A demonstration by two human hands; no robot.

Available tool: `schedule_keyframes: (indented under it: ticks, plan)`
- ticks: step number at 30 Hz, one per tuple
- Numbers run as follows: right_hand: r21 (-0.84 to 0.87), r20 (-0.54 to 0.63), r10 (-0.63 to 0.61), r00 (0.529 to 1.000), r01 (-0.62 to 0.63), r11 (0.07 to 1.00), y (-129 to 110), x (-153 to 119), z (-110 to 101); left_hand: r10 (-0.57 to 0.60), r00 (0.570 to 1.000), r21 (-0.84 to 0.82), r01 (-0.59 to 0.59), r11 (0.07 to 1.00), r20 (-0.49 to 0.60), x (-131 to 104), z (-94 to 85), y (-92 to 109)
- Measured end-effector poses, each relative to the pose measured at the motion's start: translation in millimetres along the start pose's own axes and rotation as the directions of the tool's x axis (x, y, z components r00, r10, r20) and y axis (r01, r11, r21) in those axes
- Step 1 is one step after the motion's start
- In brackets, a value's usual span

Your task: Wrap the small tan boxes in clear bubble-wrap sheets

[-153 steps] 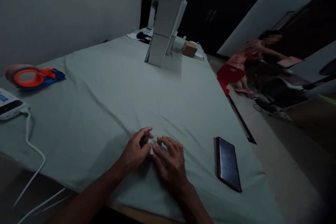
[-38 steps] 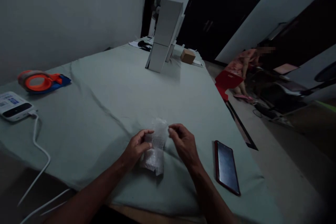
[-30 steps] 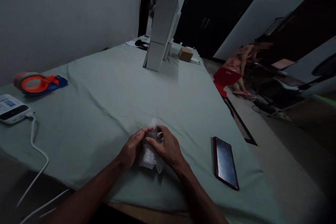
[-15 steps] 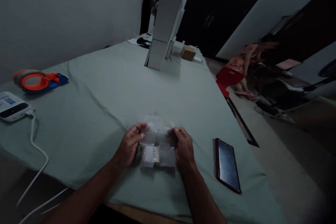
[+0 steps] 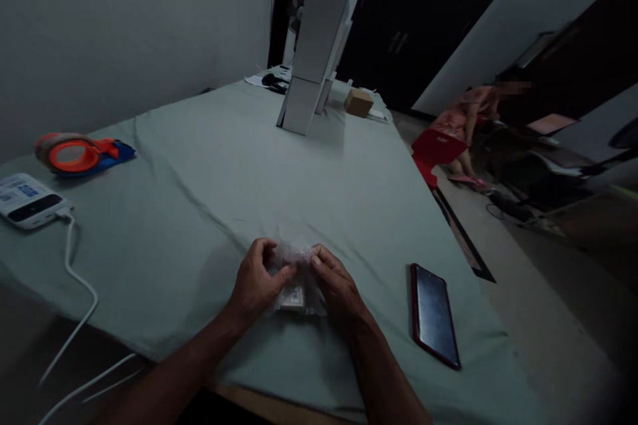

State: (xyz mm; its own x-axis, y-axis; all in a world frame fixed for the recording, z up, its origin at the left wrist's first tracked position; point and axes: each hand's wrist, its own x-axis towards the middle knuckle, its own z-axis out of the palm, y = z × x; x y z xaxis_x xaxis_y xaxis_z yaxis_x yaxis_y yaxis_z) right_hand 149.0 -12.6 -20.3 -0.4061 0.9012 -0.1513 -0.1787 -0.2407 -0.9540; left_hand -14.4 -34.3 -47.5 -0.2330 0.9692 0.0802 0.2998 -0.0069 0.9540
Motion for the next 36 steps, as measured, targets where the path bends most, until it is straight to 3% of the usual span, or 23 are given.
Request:
schedule_keyframes:
  ticks: [2, 5, 9, 14, 23, 30, 33, 36]
  plan:
    - [0.027, -0.014, -0.013, 1.0, 0.014, 1.0, 2.0, 2.1, 0.4, -0.027, 0.999, -0.03, 0.028, 0.999, 0.029, 1.4, 0.1, -1.1]
    - [0.016, -0.171, -0.072, 0.983, 0.076, 0.997, 5.6, 8.9, -5.1, -0.093, 0.993, -0.268, 0.109, 0.957, 0.072, 4.8, -2.5, -2.9]
    - [-0.128, -0.46, -0.188, 0.868, 0.144, 0.981, 9.1, 18.5, -21.0, -0.207, 0.978, -0.496, 0.193, 0.847, 0.028, 12.3, -9.7, -4.3]
    - [-0.247, -0.565, -0.265, 0.782, 0.146, 0.958, 12.2, 21.8, -38.1, -0.303, 0.952, -0.602, 0.213, 0.77, -0.051, 22.5, -14.6, -9.8]
    - [-0.496, -0.576, -0.401, 0.712, 0.086, 0.864, 9.2, 20.2, -54.3, -0.392, 0.913, -0.716, 0.202, 0.668, -0.109, 28.1, -20.7, -10.5]
    - [-0.645, -0.492, -0.604, 0.627, 0.204, 0.737, 0.8, 15.5, -47.3, -0.314, 0.945, -0.79, 0.119, 0.602, -0.097, 27.0, -26.7, 0.2]
    - [-0.633, -0.459, -0.605, 0.65, 0.238, 0.736, -4.1, 10.5, -41.8, -0.292, 0.952, -0.795, 0.108, 0.597, -0.09, 27.0, -26.5, 1.3]
    - [-0.633, -0.379, -0.576, 0.724, 0.252, 0.732, -12.9, 4.0, -33.9, -0.28, 0.957, -0.788, 0.11, 0.606, -0.081, 26.2, -26.7, 2.0]
